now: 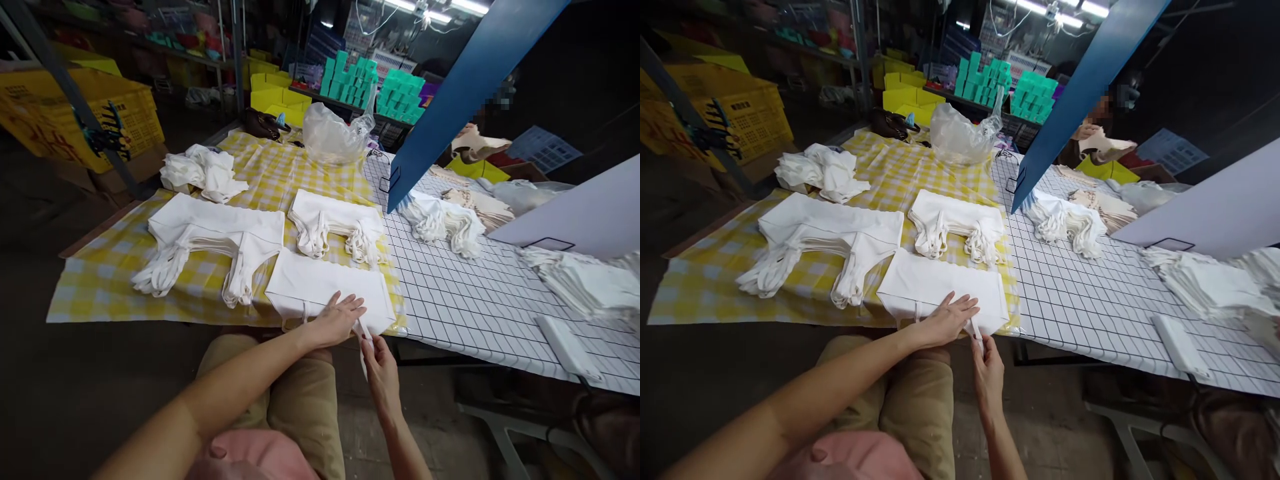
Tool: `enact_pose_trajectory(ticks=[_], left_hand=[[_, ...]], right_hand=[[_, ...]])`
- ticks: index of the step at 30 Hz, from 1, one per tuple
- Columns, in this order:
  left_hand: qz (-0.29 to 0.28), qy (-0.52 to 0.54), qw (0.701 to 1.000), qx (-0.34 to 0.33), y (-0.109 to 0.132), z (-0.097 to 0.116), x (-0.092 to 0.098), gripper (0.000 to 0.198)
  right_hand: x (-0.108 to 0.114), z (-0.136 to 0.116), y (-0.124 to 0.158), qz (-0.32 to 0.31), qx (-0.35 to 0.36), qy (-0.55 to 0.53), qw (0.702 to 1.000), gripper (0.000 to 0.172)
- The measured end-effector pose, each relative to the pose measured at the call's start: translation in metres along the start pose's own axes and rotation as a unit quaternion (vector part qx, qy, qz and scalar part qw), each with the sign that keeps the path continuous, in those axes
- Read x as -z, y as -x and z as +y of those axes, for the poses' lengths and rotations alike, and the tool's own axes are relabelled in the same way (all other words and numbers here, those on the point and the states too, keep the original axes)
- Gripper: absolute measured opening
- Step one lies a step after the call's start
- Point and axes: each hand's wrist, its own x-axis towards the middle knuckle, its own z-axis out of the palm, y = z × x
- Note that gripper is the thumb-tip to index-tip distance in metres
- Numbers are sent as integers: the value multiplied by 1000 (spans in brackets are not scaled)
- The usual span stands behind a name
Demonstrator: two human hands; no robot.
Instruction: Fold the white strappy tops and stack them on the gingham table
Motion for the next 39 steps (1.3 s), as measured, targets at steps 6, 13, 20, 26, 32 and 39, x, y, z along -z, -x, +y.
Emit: enact_pose_trajectory(ticks=[6,13,20,26,32,39], left_hand=[[11,4,1000,14,-7,-5,-15,46],[-12,7,1000,5,-8,-8,-11,48],[-42,26,999,3,-5,-5,-4,52],[-40,130,991,12,-6,-12,15,49],[88,213,969,89,35,-51,58,47],[-15,102,991,83,69,-72,60,47]], right_hand=[[24,-24,9,-25,-9,99,995,40],[49,-25,29,-42,21,189,981,44],[62,3,57,-74,4,170,983,43],[56,24,64,-22,-148,20,989,50],[0,9,54,-17,-112,-39,993,41],[-117,-29,27,-163,-175,-254,937,46]])
